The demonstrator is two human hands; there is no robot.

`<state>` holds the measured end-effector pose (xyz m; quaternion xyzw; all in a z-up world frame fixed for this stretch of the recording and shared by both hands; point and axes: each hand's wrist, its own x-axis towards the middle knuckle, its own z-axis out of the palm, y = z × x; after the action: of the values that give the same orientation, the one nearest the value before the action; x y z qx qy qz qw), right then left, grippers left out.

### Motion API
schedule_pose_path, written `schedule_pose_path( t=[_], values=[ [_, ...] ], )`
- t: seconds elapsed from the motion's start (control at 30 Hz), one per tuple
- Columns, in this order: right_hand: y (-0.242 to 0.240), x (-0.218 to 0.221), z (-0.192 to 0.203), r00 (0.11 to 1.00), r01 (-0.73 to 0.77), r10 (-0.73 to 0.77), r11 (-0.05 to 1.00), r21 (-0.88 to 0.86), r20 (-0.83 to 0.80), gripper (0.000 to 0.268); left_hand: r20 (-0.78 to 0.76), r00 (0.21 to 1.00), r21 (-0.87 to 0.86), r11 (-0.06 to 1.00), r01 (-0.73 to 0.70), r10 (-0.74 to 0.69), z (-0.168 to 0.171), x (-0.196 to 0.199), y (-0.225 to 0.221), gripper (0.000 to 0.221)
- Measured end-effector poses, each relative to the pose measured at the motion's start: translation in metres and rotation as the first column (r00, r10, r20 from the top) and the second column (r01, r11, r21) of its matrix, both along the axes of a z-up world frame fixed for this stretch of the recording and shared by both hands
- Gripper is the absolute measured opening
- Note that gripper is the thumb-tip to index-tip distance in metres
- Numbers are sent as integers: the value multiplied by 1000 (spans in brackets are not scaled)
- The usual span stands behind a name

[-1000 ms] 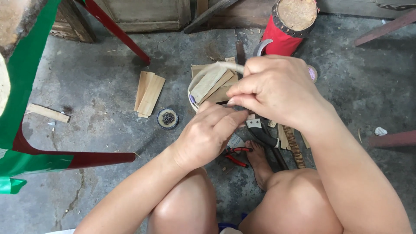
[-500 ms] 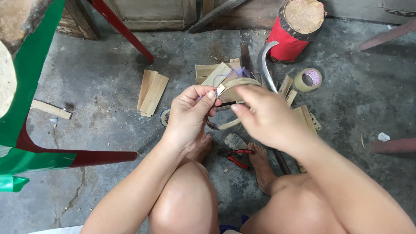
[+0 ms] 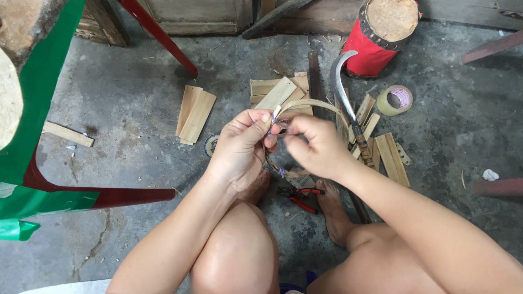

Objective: Preparing a wooden rim by bending thin strips of wood into a circle and securing them with string, likely for a percussion instrument.

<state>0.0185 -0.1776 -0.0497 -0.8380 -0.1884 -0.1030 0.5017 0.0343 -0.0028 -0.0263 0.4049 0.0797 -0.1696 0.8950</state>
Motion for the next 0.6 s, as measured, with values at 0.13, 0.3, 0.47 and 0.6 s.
schedule_pose_path(
  t=[0.13,0.3,0.47,0.6],
  values=[
    [-4,3,-1,999,14,-5,970,244,-34,19,-6,1000,26,1000,-14,15,-6,0,-2,9],
    [-4,-8,17,936,184,-138,976,117,-323,15,52,996,79,994,-75,71,-2,-1,-4,7],
    [-11,-26,59,976,80,-141,939,-334,-163,18,173,984,193,978,-80,46,1,-3,-3,11],
    [-7,-44,72,943,140,131,678,-722,306,18,408,911,440,888,-134,-64,-7,-5,-2,9]
  ],
)
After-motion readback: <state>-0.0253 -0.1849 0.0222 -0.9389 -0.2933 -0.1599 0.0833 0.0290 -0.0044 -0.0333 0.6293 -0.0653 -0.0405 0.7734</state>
